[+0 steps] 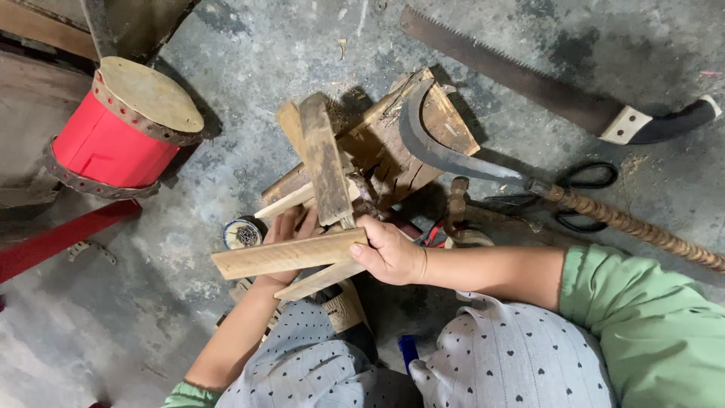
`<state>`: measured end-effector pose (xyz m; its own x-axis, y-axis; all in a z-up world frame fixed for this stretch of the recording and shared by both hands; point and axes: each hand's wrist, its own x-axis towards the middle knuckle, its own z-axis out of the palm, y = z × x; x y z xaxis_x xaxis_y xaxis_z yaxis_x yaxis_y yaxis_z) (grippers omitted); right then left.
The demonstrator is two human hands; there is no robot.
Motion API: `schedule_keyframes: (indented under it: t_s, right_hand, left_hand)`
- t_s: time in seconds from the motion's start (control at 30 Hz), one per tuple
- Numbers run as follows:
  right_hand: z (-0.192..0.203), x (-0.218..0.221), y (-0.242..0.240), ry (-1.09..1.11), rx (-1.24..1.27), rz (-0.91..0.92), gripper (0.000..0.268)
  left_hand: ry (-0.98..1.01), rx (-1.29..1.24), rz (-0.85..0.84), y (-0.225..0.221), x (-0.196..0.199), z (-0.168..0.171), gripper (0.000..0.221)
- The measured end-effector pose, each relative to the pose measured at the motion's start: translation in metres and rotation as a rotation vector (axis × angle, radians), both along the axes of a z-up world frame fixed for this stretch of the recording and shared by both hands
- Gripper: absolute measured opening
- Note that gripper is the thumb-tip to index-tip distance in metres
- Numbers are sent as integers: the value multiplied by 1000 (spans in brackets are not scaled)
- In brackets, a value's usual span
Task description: Assembling a wooden frame for a percussion instrument by arranging slats and securing them with cord
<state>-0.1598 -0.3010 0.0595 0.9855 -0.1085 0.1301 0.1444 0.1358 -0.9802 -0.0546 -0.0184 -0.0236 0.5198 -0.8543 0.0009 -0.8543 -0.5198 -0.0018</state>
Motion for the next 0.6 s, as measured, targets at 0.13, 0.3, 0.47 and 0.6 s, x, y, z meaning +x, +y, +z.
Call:
schedule_keyframes:
  t_s: [0.13,0.3,0.47,0.6]
  right_hand:
    - [-14,1,0,-35,4,-16,22]
    - [-17,3,-2,-59,25,17,22]
    - [-19,-2,-2,-70,-21,50,24]
    - [-27,-7,-2,-69,-11,82,22]
  left_hand:
    - [-3,-74,-76,-30,8,48,47]
    - [-138,-40,-111,-16,6,22,43]
    - [-159,20,-255,4,14,6,31]
    - [42,69,113,11,5,7,45]
